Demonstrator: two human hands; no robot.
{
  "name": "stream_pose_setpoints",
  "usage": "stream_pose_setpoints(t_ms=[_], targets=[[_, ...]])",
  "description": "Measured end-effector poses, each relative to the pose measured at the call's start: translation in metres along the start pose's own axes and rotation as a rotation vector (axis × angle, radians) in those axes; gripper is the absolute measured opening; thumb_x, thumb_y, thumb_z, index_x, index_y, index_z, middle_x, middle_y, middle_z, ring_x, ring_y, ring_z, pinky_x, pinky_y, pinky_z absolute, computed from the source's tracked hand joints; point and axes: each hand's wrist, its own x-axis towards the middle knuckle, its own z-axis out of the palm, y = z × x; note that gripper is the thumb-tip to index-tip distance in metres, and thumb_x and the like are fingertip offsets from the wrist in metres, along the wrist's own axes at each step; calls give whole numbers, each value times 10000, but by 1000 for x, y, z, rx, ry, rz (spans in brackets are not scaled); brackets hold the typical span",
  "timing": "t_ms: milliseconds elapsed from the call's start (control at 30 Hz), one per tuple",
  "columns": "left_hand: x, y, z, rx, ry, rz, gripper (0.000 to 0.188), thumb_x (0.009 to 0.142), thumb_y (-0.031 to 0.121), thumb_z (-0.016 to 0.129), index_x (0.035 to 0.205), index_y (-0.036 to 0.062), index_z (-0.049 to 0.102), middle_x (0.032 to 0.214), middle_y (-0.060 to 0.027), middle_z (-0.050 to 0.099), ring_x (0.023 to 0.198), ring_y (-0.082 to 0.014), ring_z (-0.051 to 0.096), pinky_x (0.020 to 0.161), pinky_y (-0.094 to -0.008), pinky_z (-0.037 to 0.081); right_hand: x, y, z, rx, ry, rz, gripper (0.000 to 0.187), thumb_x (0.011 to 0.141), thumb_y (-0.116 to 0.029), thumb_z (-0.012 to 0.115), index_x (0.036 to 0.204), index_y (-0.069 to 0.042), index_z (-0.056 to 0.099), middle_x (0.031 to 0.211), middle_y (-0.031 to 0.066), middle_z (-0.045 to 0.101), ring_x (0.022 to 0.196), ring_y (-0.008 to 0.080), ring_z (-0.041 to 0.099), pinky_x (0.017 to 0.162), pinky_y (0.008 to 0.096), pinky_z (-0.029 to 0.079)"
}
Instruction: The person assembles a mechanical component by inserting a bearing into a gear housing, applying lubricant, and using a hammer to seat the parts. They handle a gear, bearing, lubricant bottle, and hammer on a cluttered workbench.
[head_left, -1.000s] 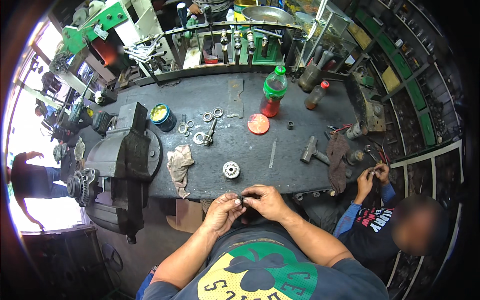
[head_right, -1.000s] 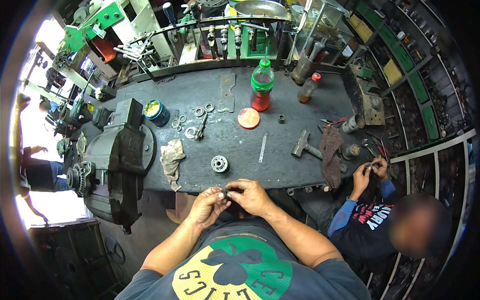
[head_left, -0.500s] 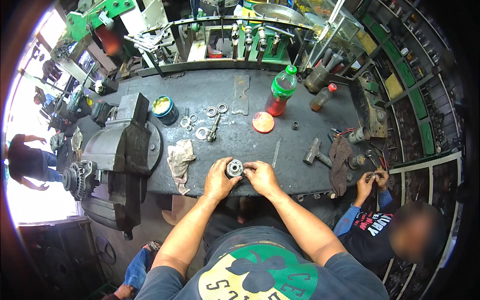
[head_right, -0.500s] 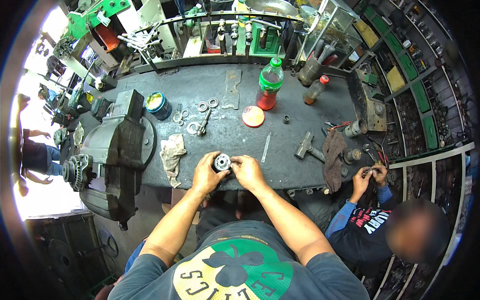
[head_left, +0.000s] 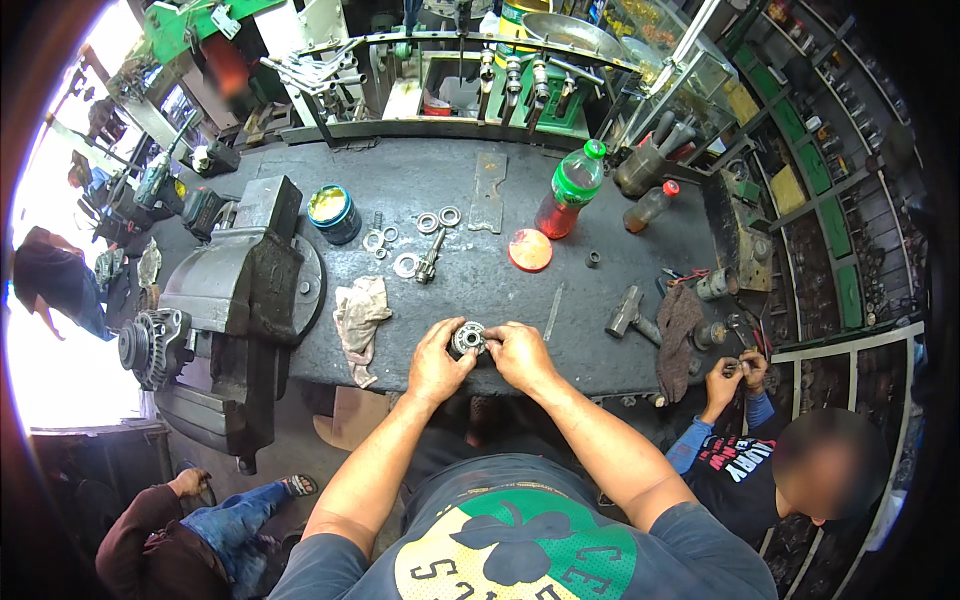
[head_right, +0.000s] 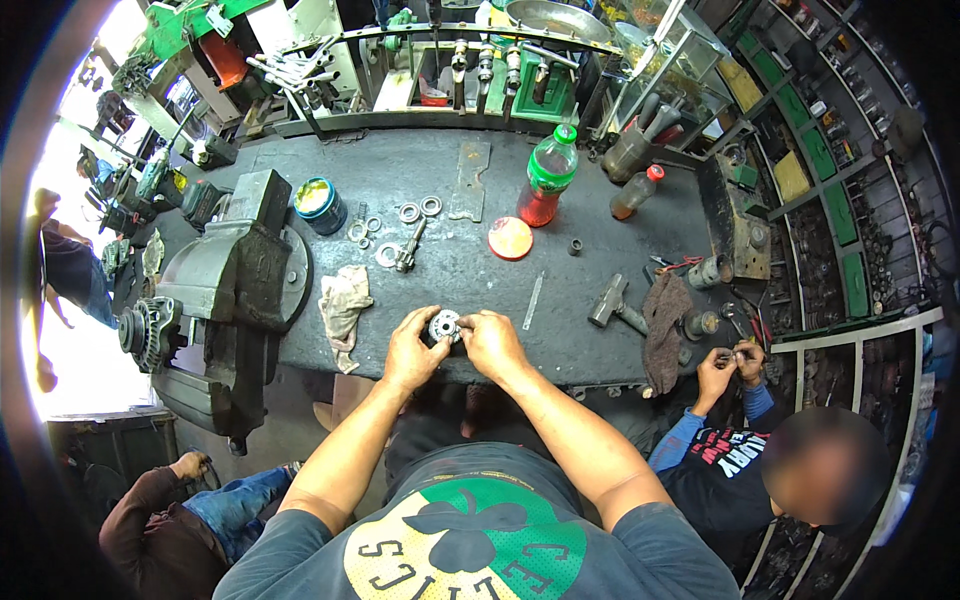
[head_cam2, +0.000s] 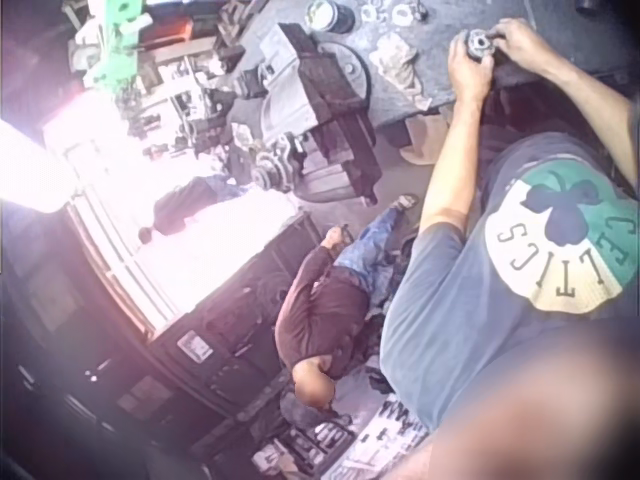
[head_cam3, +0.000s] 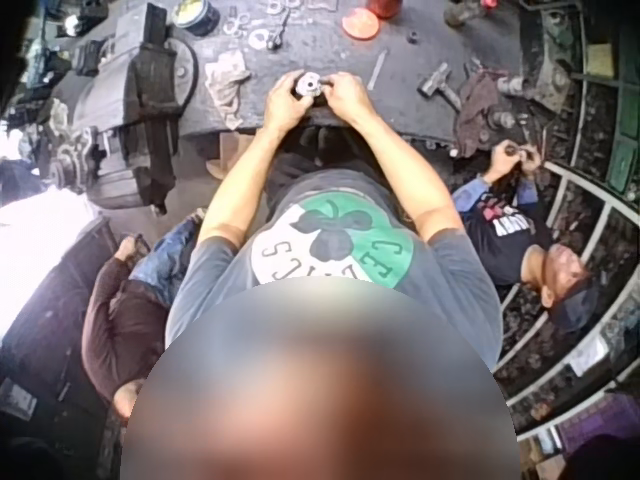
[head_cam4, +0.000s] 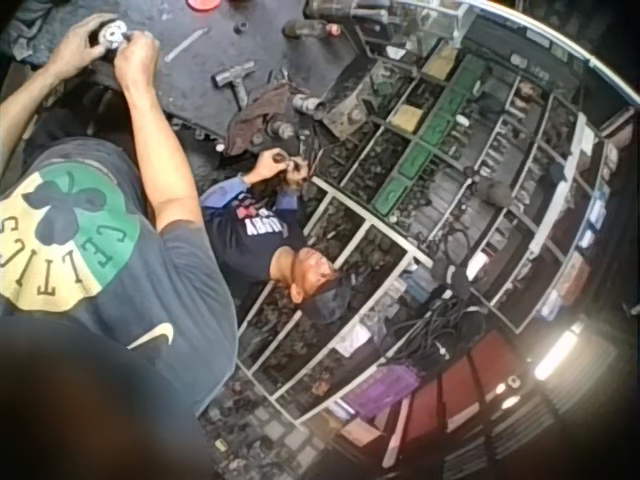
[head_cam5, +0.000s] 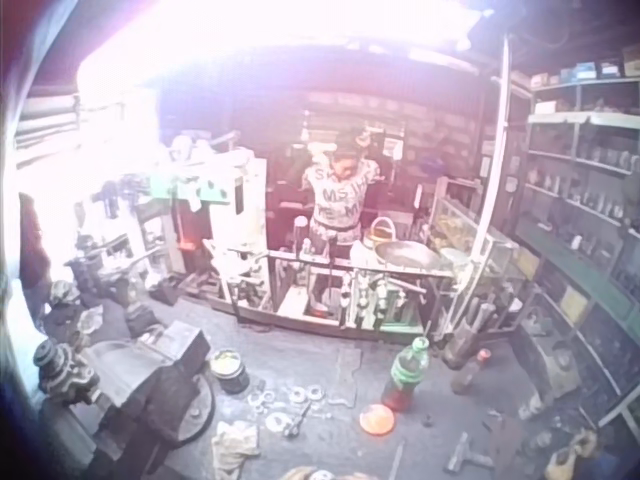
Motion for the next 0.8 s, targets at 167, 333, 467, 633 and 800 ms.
stream_pose_setpoints(t_ms=[167,333,467,633,800], targets=[[0,1,0,-22,1,-24,575,852,126,880,1391,-2,723,1398,-191,740,1300,-353,722,1121,-431,573,2,-1,2,-10,13,-21,232,969,-100,771,1157,19,836,1088,240,811,1097,426,770,1011,505,596],[2,3,-3,-63,-10,-47,550,851,149,886,1364,18,737,1381,-178,748,1305,-368,714,1127,-441,569,5,0,3,112,19,114,209,961,-118,778,1111,15,836,1080,254,805,1062,440,774,982,518,599],[1,2,-6,-37,12,-8,546,861,170,910,1353,4,740,1365,-187,759,1277,-379,727,1105,-444,580,3,3,7,-19,31,19,229,949,-159,792,1121,-18,846,1089,238,804,1022,426,777,937,505,613],[6,1,-2,-47,17,16,536,851,185,931,1325,2,762,1328,-198,773,1241,-375,752,1079,-444,597,4,14,10,-58,33,-38,248,963,-176,739,1111,-6,843,1067,253,793,1023,458,763,946,529,605],[-1,3,-7,-45,0,5,552,837,175,948,1326,-2,765,1337,-192,774,1240,-366,756,1067,-438,607,-4,8,11,-3,-11,-9,265,965,-167,710,1112,13,837,1060,271,788,1031,473,756,969,541,599]])
